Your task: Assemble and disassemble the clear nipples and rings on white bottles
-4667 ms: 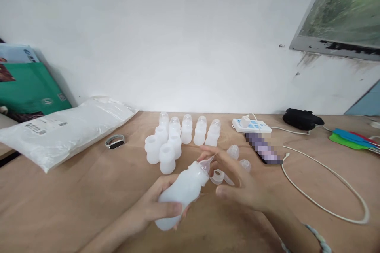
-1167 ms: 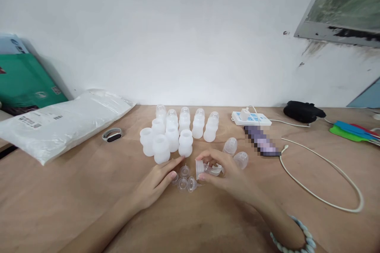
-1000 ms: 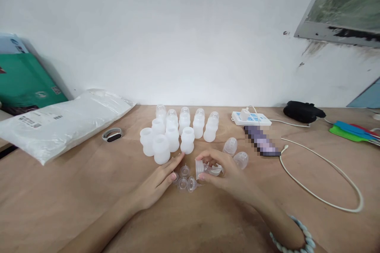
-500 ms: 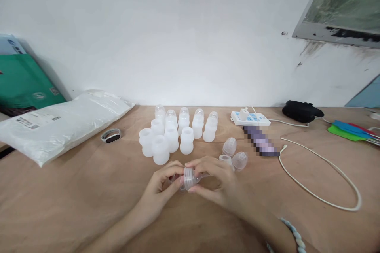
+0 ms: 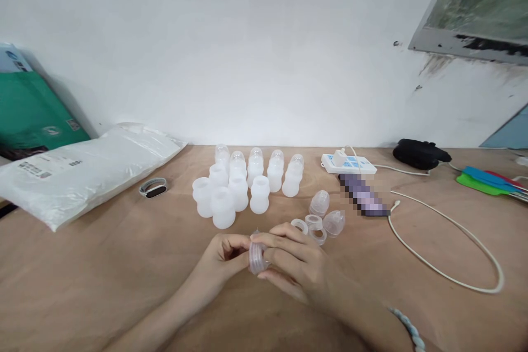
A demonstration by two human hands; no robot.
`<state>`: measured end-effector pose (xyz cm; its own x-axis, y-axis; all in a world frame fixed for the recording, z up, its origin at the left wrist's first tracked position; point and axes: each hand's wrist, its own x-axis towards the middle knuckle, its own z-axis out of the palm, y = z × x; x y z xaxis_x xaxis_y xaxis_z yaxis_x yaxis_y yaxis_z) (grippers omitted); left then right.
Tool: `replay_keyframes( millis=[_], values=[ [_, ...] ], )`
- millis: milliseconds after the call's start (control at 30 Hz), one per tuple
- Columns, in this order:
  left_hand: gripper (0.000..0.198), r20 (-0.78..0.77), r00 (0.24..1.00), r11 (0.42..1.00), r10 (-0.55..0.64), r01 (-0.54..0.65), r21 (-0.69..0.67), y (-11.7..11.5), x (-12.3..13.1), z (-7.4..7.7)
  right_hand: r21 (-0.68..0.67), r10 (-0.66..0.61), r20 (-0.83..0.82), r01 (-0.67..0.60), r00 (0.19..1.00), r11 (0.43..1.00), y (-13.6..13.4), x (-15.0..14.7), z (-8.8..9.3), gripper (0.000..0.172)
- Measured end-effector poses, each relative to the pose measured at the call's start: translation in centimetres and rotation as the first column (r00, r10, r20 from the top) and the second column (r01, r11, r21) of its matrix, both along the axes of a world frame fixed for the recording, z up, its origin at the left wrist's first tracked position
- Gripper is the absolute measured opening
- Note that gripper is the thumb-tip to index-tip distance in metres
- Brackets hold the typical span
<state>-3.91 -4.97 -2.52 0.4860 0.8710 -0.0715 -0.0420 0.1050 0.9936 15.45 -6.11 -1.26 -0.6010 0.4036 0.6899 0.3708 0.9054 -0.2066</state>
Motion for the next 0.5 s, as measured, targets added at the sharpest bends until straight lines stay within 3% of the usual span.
replay_keyframes(
  millis=[200, 333, 500],
  values=[
    [0.026, 0.027, 0.999, 0.998, 0.018, -0.016, -0.06, 0.02, -0.21, 0.1, -0.077, -0.008, -0.037, 0.005, 0.999, 0.997, -0.19, -0.21, -0.3, 0.021],
    [0.024, 0.035, 0.999, 1.0, 0.001, 0.0, -0.028, 0.11, -0.27, 0.3, -0.177, -0.031, -0.068, 0.018, 0.997, 0.984, -0.38, -0.44, -0.52, 0.038],
    [0.022, 0.074, 0.997, 0.999, -0.028, 0.029, -0.019, 0.06, -0.19, 0.19, -0.189, 0.05, -0.197, -0.088, 0.979, 0.978, -0.26, -0.44, -0.79, 0.043]
  ],
)
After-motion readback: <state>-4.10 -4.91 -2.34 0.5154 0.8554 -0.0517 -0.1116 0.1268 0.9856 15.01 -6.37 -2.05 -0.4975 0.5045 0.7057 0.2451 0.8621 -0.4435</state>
